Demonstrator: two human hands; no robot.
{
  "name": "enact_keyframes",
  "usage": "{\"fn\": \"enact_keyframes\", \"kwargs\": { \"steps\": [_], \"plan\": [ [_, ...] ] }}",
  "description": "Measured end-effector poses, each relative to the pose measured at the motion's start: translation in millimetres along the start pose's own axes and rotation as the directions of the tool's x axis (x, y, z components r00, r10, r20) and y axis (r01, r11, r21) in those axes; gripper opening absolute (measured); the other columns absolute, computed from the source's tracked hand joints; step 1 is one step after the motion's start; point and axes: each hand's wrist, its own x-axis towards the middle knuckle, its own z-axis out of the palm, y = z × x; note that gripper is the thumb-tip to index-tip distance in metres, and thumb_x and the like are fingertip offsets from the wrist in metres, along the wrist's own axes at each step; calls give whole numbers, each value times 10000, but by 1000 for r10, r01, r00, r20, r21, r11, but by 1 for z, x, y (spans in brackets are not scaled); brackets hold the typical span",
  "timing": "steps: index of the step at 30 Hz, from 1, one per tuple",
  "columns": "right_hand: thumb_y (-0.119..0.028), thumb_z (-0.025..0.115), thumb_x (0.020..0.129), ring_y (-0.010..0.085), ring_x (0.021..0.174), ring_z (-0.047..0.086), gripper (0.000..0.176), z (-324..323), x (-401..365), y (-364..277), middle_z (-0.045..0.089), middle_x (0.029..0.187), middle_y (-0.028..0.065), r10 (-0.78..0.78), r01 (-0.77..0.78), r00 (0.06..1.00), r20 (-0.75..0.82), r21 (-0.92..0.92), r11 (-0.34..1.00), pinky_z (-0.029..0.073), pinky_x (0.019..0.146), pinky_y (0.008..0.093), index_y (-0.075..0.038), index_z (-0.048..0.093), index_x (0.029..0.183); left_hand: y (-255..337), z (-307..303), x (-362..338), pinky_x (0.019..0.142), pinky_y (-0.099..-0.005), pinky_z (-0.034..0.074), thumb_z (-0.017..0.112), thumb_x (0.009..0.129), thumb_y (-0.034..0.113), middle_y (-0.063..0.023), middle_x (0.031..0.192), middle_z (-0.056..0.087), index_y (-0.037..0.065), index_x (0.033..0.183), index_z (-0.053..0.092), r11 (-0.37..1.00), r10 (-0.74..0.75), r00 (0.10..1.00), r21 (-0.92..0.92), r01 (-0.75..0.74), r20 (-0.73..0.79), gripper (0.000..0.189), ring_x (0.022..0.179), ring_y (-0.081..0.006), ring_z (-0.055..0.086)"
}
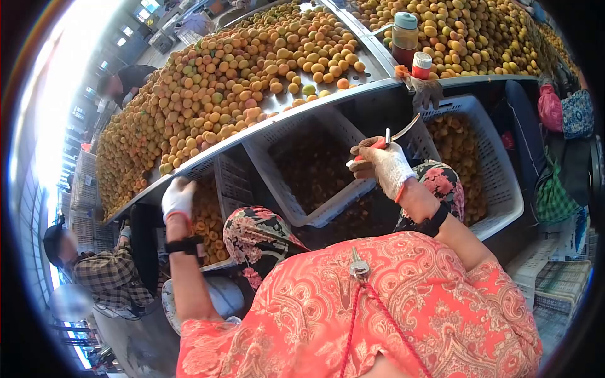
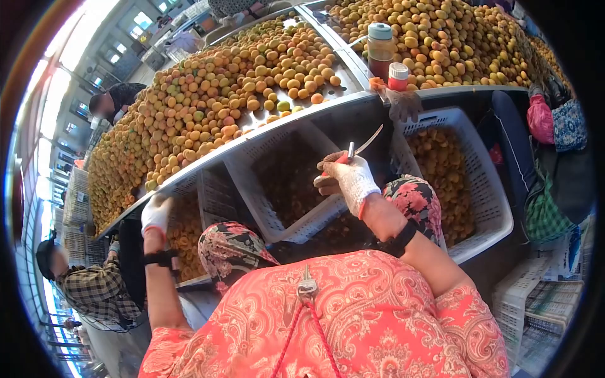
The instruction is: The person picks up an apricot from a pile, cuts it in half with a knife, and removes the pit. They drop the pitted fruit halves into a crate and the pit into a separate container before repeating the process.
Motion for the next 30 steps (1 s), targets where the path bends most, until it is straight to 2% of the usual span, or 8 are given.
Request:
{"fn": "enact_keyframes", "kwargs": {
  "steps": [4,6,12,15,21,23,27,30],
  "plan": [
    [-173,654,938,247,741,728,194,2,4,8,697,934,116,16,-16,1000,-4,32,999,600,619,360,-21,620,1053,35,-47,8,940,-478,490,676,847,424,-226,1291,582,81,1298,583,912,-31,974,392,119,-224,574,1114,-440,599],
    [-199,662,936,250,702,727,206,1,11,15,701,913,112,32,-33,999,19,47,998,592,588,349,-32,619,1049,72,-44,29,967,-441,470,660,867,350,-206,1242,613,74,1264,616,950,188,927,299,-89,-323,486,1140,-380,585],
    [-177,635,945,192,644,679,133,-6,25,20,670,821,86,90,-84,993,76,-78,993,546,575,315,-45,627,935,210,67,105,1015,-396,466,684,792,208,-124,1244,631,132,1164,689,722,689,725,74,-688,22,379,1166,-322,585],
    [-150,618,928,168,683,667,104,-7,31,17,666,824,65,122,-112,991,52,-155,982,526,599,299,-47,616,937,253,119,137,1020,-397,467,648,814,152,-122,1383,530,206,1246,644,731,625,707,71,-679,331,436,1197,-337,557],
    [-174,628,945,146,782,646,122,-8,43,12,673,885,49,241,-226,965,103,-139,964,533,686,292,-57,637,983,274,180,183,875,-400,535,618,866,122,-135,1360,506,152,1378,519,725,450,691,221,-653,565,522,1098,-326,618],
    [-177,630,950,146,784,645,133,-6,43,9,673,882,52,244,-231,965,94,-129,964,536,692,293,-54,632,1001,274,195,194,868,-426,534,611,849,74,-178,1318,553,128,1393,485,854,402,736,67,-516,545,561,1100,-349,624],
    [-200,615,965,141,783,643,166,-11,46,22,674,862,62,100,-83,980,174,-100,991,527,678,287,-47,609,1029,274,196,193,906,-425,512,588,836,37,-200,1145,663,100,1258,557,625,447,684,347,-700,576,428,1105,-381,622],
    [-212,586,980,129,753,630,171,-18,45,24,671,842,67,-19,48,983,182,-160,986,508,644,287,-44,591,1013,270,179,183,874,-385,514,637,815,40,-172,1100,670,116,1180,606,767,508,740,161,-622,441,374,1031,-346,642]
  ]
}}
